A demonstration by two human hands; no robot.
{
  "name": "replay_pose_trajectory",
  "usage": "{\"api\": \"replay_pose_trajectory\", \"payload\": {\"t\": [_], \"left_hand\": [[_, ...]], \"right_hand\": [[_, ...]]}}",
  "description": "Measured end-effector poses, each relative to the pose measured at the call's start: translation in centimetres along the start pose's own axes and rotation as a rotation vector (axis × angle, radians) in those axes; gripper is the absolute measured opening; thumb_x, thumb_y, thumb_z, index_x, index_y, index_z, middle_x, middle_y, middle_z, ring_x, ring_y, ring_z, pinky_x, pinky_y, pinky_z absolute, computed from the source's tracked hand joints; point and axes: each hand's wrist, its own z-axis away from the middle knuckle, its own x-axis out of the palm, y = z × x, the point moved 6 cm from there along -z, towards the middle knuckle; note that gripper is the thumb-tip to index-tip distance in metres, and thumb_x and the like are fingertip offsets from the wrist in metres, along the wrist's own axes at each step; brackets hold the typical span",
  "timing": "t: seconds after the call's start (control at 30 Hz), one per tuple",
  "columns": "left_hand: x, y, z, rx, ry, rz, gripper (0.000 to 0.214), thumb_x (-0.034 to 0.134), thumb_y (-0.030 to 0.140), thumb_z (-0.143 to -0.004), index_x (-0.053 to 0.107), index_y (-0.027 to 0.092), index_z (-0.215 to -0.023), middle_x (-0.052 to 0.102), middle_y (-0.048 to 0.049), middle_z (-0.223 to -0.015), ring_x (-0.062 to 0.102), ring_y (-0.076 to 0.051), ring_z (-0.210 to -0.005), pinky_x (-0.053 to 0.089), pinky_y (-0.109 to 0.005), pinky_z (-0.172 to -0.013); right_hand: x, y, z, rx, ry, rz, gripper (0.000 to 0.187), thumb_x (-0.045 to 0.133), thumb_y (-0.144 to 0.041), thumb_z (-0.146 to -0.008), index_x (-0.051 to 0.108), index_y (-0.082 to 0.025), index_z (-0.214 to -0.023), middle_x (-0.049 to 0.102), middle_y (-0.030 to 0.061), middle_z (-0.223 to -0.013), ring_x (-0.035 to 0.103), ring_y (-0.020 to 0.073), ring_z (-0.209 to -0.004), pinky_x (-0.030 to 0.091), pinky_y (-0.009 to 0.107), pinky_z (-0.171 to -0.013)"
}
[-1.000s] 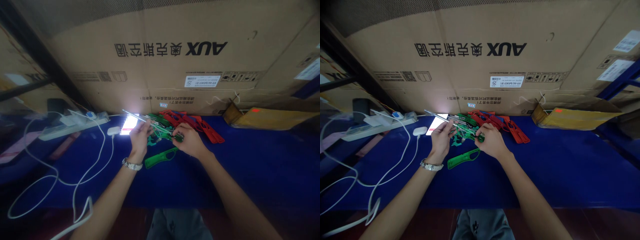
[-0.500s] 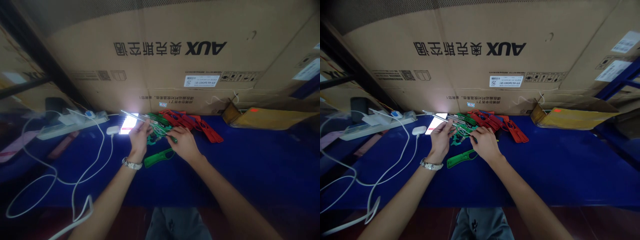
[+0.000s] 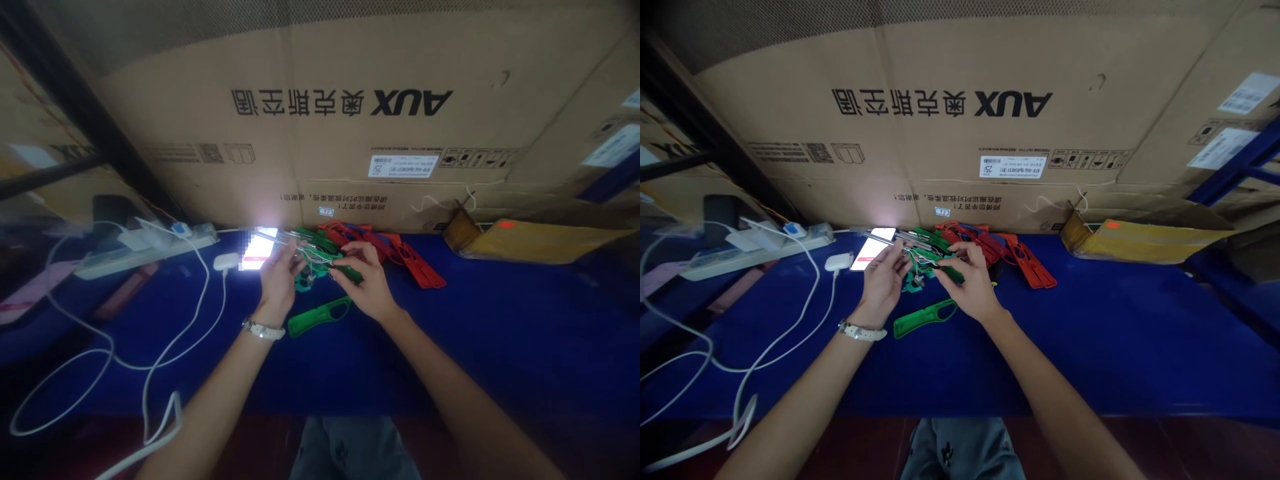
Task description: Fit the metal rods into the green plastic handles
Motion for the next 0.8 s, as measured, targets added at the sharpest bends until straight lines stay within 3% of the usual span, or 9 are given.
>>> {"api": "replay_pose_trajectory", "payload": {"t": [0.17,0.3,0.37,0.47,0.57,0.8], "left_hand": [[0.3,0.3,0.2,0.028,-0.009,-0.017,0.039,0.093,0.041,-0.054,0.07,0.018,-0.074,0.077,-0.0033,-0.086,0.066,-0.01,-0.069,0.054,-0.024,-0.069],[0.7,0.5,0.4,0.052,-0.059,-0.028,0.034,0.092,0.04,-0.059,0.073,0.018,-0.076,0.077,-0.0042,-0.09,0.065,-0.01,-0.068,0.054,-0.023,-0.067],[1.0,0.6,0.6,0.058,-0.09,-0.044,0.032,0.091,0.04,-0.061,0.074,0.019,-0.078,0.078,-0.0049,-0.091,0.065,-0.01,-0.068,0.054,-0.023,-0.067],[1.5,0.8,0.9,0.062,-0.135,-0.069,0.031,0.09,0.039,-0.063,0.076,0.019,-0.082,0.078,-0.0057,-0.091,0.065,-0.011,-0.068,0.055,-0.024,-0.066],[1.8,1.0,1.0,0.065,-0.173,-0.072,0.031,0.09,0.038,-0.064,0.078,0.019,-0.084,0.078,-0.006,-0.09,0.065,-0.011,-0.068,0.055,-0.024,-0.065],[1.9,0.8,1.1,0.074,-0.23,-0.095,0.029,0.089,0.038,-0.067,0.078,0.019,-0.086,0.078,-0.0063,-0.092,0.065,-0.01,-0.069,0.056,-0.022,-0.066]], "right_hand": [[0.2,0.4,-0.3,0.1,-0.051,-0.197,0.018,0.073,-0.036,-0.087,0.068,-0.026,-0.101,0.063,0.0066,-0.107,0.065,0.0217,-0.104,0.052,0.043,-0.099],[-0.1,0.8,-0.4,0.212,-0.028,-0.379,0.043,0.083,-0.04,-0.076,0.056,-0.025,-0.105,0.066,0.0052,-0.106,0.067,0.0218,-0.104,0.056,0.041,-0.095],[0.4,1.0,-0.3,0.297,-0.118,-0.43,0.05,0.086,-0.042,-0.071,0.055,-0.025,-0.107,0.069,0.0032,-0.1,0.071,0.021,-0.094,0.059,0.039,-0.086],[1.3,1.1,0.2,0.443,-0.269,-0.517,0.042,0.082,-0.045,-0.075,0.06,-0.023,-0.103,0.071,0.0008,-0.09,0.069,0.015,-0.063,0.06,0.032,-0.061],[1.7,1.0,0.4,0.523,-0.313,-0.577,0.038,0.08,-0.046,-0.077,0.062,-0.022,-0.101,0.073,0.0,-0.083,0.065,0.0122,-0.049,0.051,0.024,-0.043],[2.0,1.1,0.5,0.62,-0.388,-0.622,0.038,0.079,-0.051,-0.076,0.061,-0.019,-0.086,0.071,-0.0014,-0.067,0.056,0.0078,-0.035,0.041,0.018,-0.031]]}}
